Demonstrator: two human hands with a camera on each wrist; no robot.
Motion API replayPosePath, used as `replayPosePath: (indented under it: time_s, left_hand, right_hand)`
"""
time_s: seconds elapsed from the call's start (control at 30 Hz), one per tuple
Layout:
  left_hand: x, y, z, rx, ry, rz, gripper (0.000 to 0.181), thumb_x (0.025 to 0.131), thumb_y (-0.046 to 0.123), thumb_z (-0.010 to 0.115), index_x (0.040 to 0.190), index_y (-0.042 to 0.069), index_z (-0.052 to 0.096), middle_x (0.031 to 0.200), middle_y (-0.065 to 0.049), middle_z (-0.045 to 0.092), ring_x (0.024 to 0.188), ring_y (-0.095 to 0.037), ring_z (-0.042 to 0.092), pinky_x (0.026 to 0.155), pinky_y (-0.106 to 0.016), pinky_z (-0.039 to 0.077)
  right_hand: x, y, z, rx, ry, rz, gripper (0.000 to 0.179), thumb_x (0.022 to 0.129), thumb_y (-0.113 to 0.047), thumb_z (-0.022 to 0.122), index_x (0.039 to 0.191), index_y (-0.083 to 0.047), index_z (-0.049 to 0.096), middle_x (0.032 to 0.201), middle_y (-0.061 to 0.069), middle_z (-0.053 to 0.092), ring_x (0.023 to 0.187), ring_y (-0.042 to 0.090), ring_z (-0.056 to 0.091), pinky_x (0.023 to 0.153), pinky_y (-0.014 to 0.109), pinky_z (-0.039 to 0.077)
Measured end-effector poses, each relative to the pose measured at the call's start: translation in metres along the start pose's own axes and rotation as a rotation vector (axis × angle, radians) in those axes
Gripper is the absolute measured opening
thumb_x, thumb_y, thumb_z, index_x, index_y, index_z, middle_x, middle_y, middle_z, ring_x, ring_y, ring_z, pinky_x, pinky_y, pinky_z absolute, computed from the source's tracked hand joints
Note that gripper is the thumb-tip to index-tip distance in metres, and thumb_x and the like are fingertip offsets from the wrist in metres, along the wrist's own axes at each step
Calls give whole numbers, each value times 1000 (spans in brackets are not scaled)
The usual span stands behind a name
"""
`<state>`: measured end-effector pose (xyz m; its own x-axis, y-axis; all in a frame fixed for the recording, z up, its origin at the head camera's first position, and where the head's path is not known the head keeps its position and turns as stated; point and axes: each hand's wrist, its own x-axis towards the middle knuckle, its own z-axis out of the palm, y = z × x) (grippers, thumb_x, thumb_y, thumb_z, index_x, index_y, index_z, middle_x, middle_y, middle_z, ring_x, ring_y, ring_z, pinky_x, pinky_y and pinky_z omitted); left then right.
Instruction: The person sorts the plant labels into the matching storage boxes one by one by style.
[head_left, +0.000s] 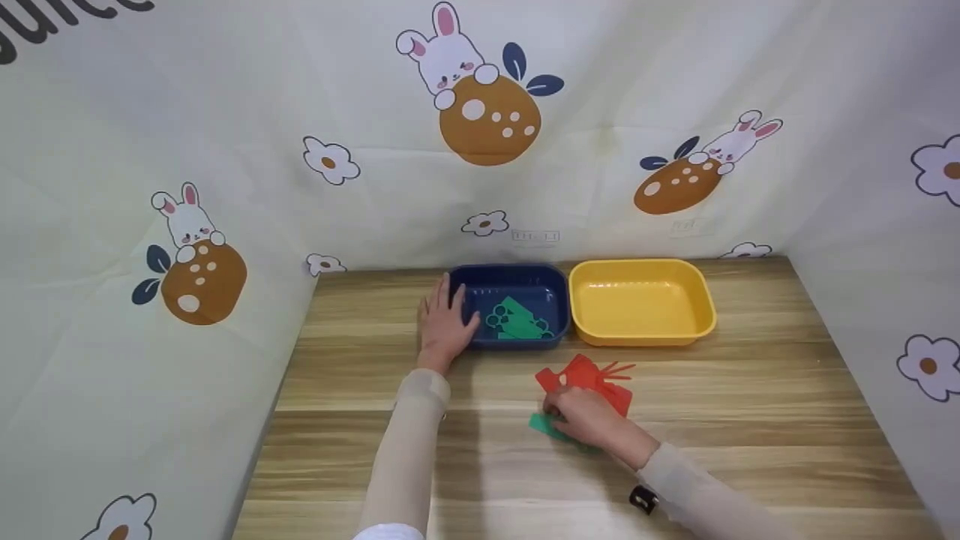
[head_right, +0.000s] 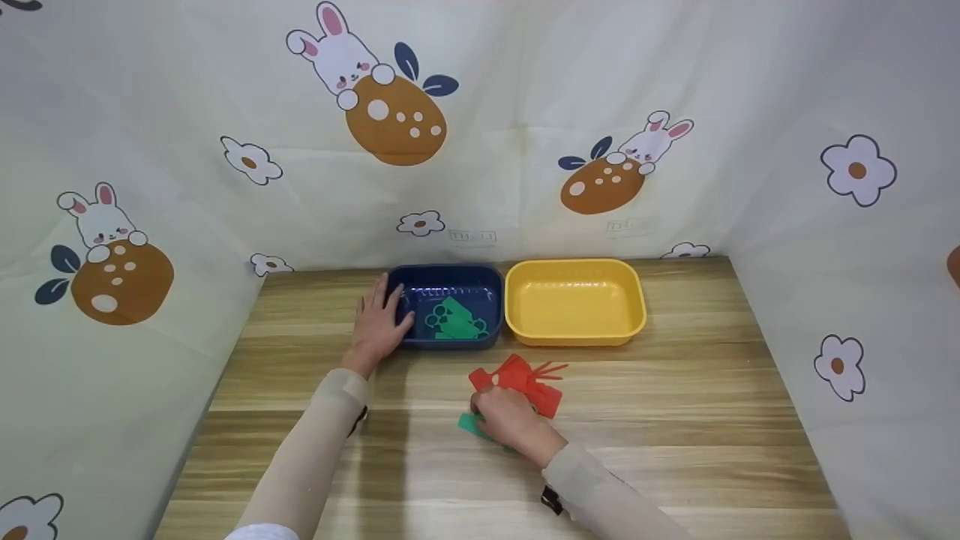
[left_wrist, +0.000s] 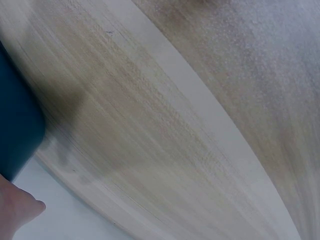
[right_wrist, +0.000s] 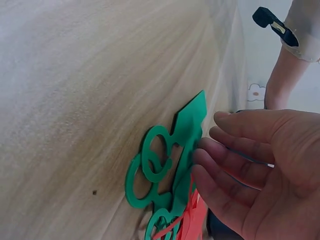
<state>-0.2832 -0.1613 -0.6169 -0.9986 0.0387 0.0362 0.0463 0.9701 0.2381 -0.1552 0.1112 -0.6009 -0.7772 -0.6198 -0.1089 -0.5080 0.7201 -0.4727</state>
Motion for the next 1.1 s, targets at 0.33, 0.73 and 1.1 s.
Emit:
replayPosePath:
  time_s: [0.33,0.73,1.1]
  left_hand:
    - [2,-3,5,1,-18,-11,70,98,52,45,157,19,31,170,-8,7,157,-29,11,124,-57,15]
    - [-1,-1,0,0,-1,6,68,98,51,45,156,18,33,169,-10,10,156,-31,14,124,-57,17]
    - [0,0,-1,18,-14,6,69,98,52,44,157,18,33,169,-11,10,156,-32,14,124,-57,17]
  right_hand:
    - [-1,-5,4,-47,-31,47,28,84,-20,79,108,-8,73,97,4,71,82,16,63,77,35,59]
    - [-6,-12,23,-293,174,-9,26,78,-17,83,97,-7,68,89,7,63,80,22,65,61,37,58]
    - [-2,-12,25,-262,165,28,19,80,-7,77,95,-5,66,90,9,64,80,23,64,64,39,58]
